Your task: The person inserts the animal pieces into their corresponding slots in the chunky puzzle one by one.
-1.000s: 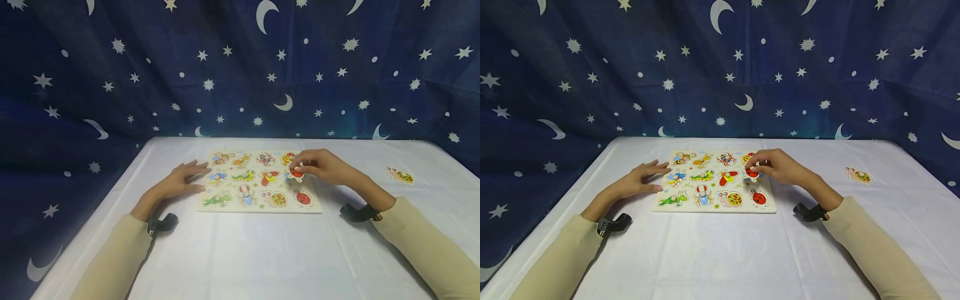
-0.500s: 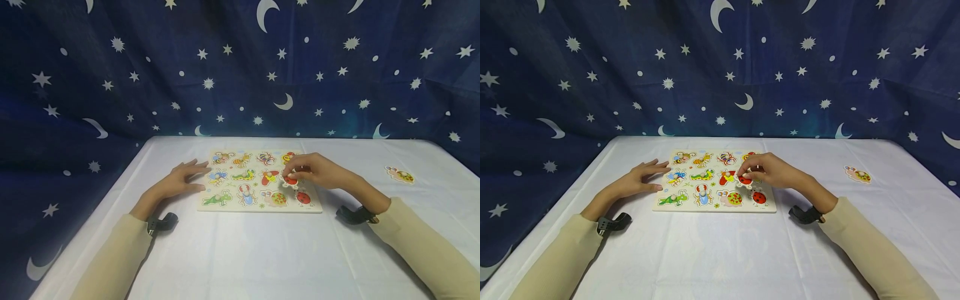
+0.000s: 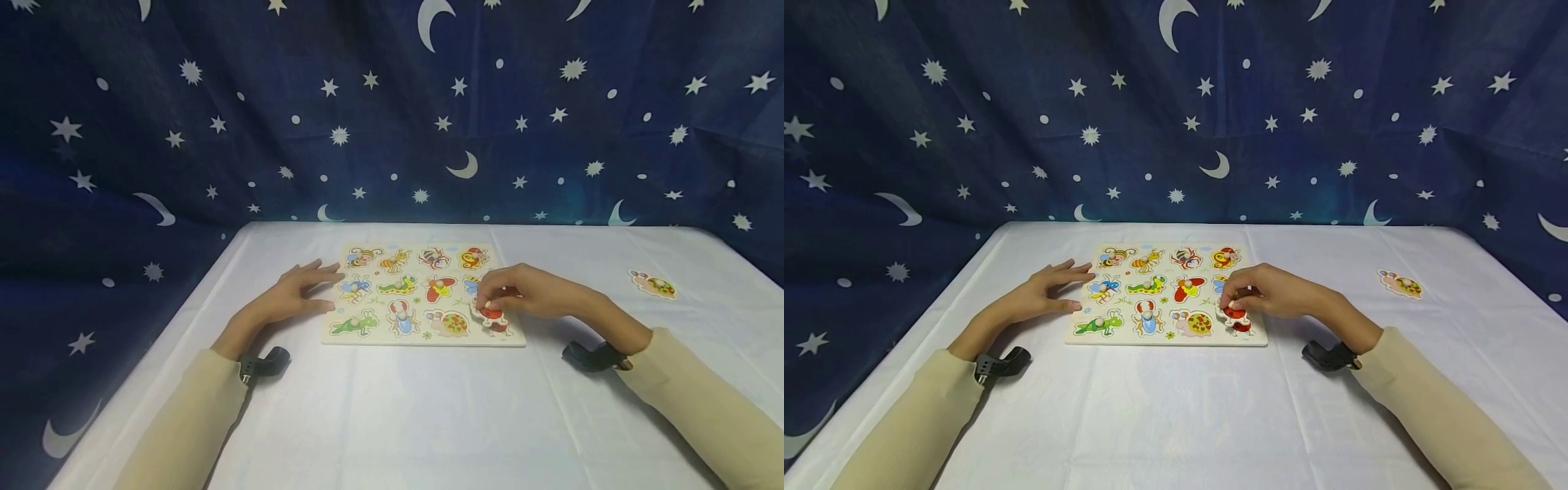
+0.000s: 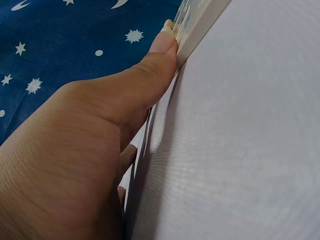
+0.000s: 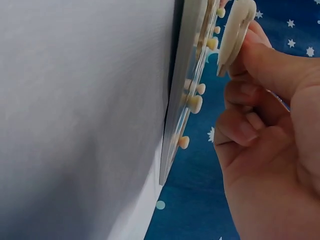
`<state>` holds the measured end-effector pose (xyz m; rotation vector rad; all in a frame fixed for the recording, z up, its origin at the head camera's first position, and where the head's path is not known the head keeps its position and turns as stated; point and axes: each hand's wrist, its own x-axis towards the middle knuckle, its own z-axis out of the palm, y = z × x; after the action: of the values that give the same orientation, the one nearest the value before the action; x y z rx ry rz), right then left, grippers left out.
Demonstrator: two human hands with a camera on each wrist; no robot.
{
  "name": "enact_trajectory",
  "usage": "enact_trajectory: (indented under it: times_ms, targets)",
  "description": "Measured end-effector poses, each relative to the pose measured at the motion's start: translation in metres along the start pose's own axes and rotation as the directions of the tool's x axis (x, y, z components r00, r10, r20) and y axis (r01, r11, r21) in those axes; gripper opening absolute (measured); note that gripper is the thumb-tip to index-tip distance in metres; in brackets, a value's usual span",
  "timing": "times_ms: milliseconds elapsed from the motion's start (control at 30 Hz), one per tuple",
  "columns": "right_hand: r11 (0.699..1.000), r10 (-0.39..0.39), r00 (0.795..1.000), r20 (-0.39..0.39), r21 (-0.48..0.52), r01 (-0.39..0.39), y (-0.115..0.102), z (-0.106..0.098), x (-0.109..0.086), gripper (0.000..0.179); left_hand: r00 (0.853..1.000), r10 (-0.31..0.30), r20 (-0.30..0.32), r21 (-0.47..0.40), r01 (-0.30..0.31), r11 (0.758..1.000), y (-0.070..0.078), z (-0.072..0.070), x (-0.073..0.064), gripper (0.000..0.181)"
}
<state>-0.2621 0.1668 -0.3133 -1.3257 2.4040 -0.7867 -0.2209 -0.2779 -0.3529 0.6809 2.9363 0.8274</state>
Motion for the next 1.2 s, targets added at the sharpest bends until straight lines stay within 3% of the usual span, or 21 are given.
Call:
enact_trajectory:
  times_ms: [433,833,1200]
  targets:
    - [0.996,0.020,0.998,0.060,0.088,-0.025,0.017,-0.001,-0.010,0.013,1.000,-0.005,0.001,0.003,0.005,1.000,0.001,0.000,0.002,0.063]
    - [0.978,0.063,0.997,0.036,0.195,-0.069,0.021,0.006,-0.009,0.015,1.000,-0.014,0.003,0.001,0.014,1.000,0.000,0.001,0.000,0.063]
    - [0.973,0.094,0.996,0.004,0.213,-0.093,0.022,0.009,-0.009,0.011,1.000,-0.017,0.004,-0.004,0.017,1.000,0.002,0.000,-0.001,0.064]
